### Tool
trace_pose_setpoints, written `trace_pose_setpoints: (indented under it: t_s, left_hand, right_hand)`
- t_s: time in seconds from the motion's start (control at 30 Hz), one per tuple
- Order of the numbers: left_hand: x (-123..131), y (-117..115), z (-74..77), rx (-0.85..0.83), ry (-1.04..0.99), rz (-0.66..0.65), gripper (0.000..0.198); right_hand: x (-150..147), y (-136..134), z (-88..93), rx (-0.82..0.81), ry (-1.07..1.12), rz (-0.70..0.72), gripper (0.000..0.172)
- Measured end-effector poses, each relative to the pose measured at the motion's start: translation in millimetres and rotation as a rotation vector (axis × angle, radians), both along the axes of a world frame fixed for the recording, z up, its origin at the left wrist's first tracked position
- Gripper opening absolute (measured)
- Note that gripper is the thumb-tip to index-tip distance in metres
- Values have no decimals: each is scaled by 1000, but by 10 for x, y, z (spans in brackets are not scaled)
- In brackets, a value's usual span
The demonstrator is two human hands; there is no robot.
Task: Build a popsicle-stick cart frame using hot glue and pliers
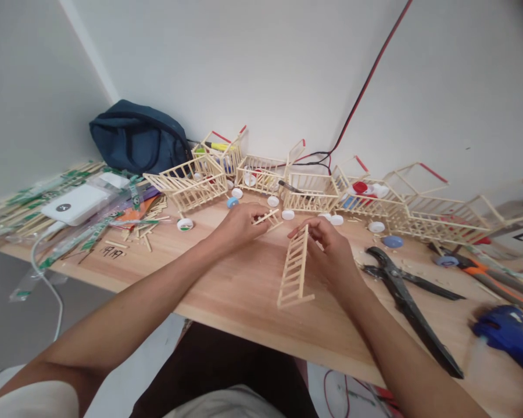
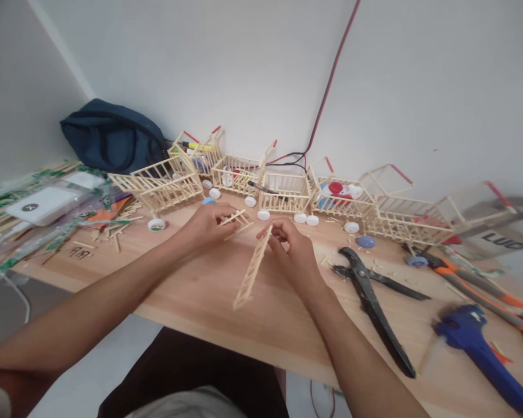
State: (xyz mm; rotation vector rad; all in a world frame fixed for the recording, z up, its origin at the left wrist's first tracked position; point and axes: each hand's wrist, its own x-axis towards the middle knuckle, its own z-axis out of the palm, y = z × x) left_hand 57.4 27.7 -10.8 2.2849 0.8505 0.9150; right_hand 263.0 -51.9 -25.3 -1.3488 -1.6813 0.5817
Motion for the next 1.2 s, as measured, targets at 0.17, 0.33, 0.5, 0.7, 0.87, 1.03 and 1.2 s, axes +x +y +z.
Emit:
trace_pose_setpoints:
  t_s: [0.17,0.33,0.5,0.7,0.87,1.03,1.2]
  left_hand:
    - [8,-5,-22,5,25,-42,21]
    - [8,-1,-40,4,27,88,17]
    - [19,2,-35,10,5,29,16]
    - [46,-24,-20,-62,-58,34,29]
    - [49,-22,-44,-56,-72,34,21]
    - [65,-15,-87,-61,-49,12,21]
    - [84,-18,-105,-71,-53,-56,29]
  right_hand:
    - [-5,-2,1,-1,-24,9,9]
    - [-11,-1,-11,-1,-16,9,10]
    - [-8,17,-26,9,-32,3,12]
    - [5,35,-29,10,-53,-26,8]
    - [8,38,-27,-3,-65,-39,8]
    - [-5,44,-22,-13,-64,-31,5]
    - [1,70,-56,-12,-97,-10,6]
